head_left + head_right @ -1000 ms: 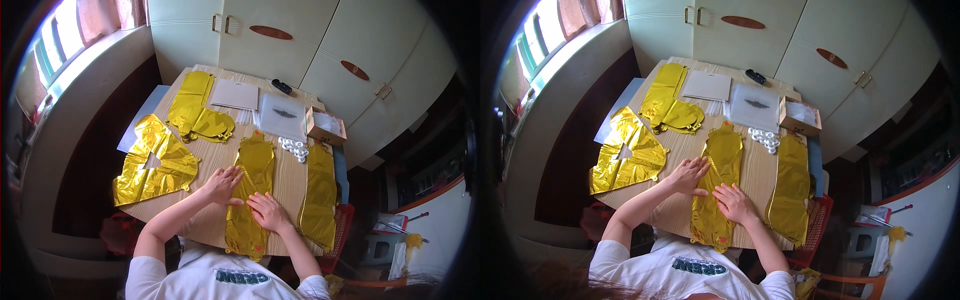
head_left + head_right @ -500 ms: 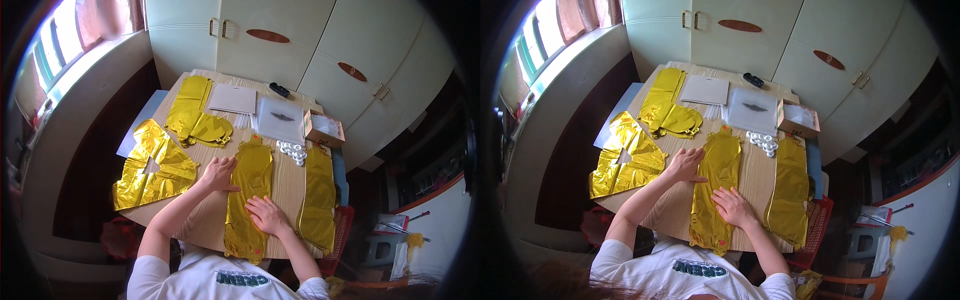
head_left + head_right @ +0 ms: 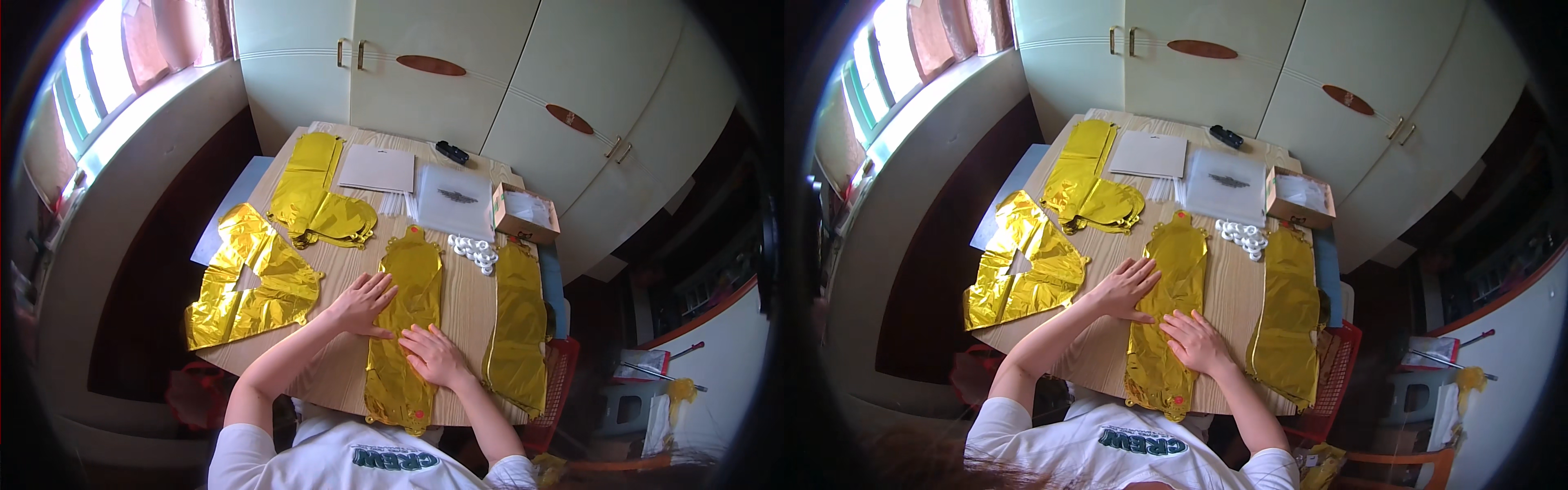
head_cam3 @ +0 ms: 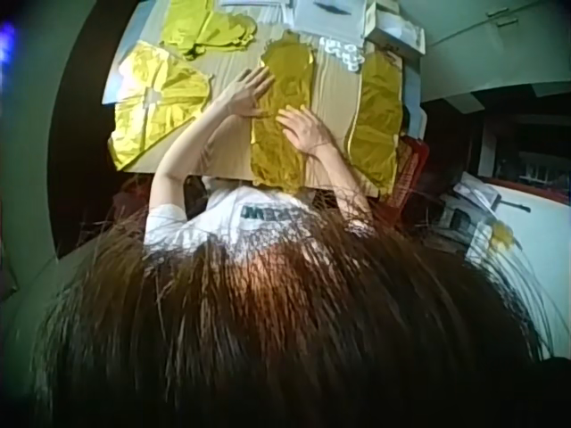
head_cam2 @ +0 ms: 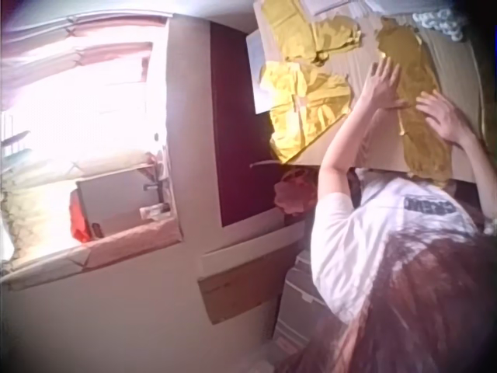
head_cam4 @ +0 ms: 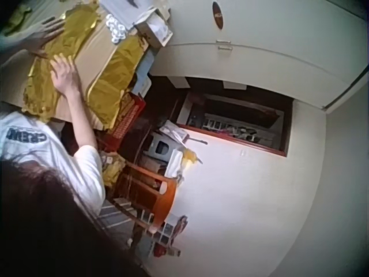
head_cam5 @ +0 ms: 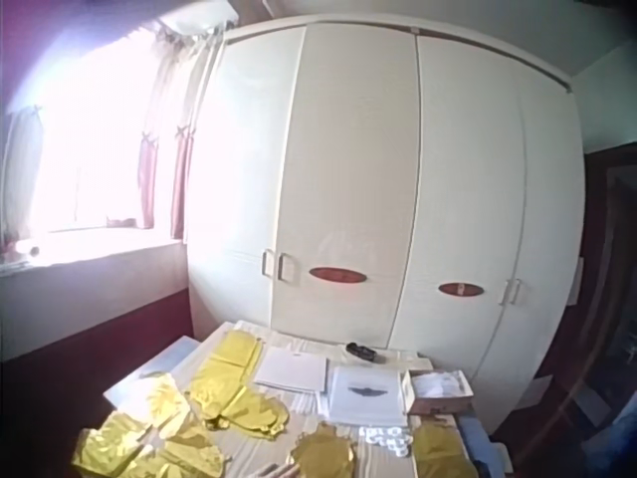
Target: Folding and stacking gold-colored sheets of paper at a workstation.
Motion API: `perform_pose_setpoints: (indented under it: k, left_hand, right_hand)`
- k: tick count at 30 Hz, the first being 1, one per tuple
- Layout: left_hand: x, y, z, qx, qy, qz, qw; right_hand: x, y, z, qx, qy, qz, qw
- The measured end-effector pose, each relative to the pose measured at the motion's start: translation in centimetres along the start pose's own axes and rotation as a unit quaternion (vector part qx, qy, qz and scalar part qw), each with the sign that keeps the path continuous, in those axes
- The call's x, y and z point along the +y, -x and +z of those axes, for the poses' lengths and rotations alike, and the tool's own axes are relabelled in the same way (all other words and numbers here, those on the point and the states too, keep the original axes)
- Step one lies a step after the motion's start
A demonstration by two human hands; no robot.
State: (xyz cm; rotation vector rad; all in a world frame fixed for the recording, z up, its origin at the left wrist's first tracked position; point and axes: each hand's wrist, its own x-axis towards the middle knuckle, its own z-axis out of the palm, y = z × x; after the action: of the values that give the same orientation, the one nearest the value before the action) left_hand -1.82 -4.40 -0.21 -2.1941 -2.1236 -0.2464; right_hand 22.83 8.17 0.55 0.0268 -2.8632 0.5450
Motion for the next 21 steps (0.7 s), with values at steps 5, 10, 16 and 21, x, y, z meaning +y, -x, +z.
perform_pose_setpoints:
  k: [5,10,16,21]
  left_hand:
    - [-0.09,-0.01,-0.28,-0.004,-0.011,-0.001,1.000]
    - [-0.20,-0.03,-0.12,-0.006,-0.009,0.002,1.000]
    - [-0.49,0.01,-0.19,-0.019,0.010,0.006,1.000]
    - [-0.85,0.07,-0.87,-0.038,0.013,0.017,0.999]
  right_hand:
    - [-0.09,-0.02,-0.20,-0.003,-0.011,0.003,1.000]
    - [0.11,0.08,-0.08,-0.006,-0.007,0.001,1.000]
    - [0.15,0.13,-0.03,0.000,-0.017,0.005,1.000]
    - [0.03,0.05,-0.16,-0.008,-0.010,0.005,1.000]
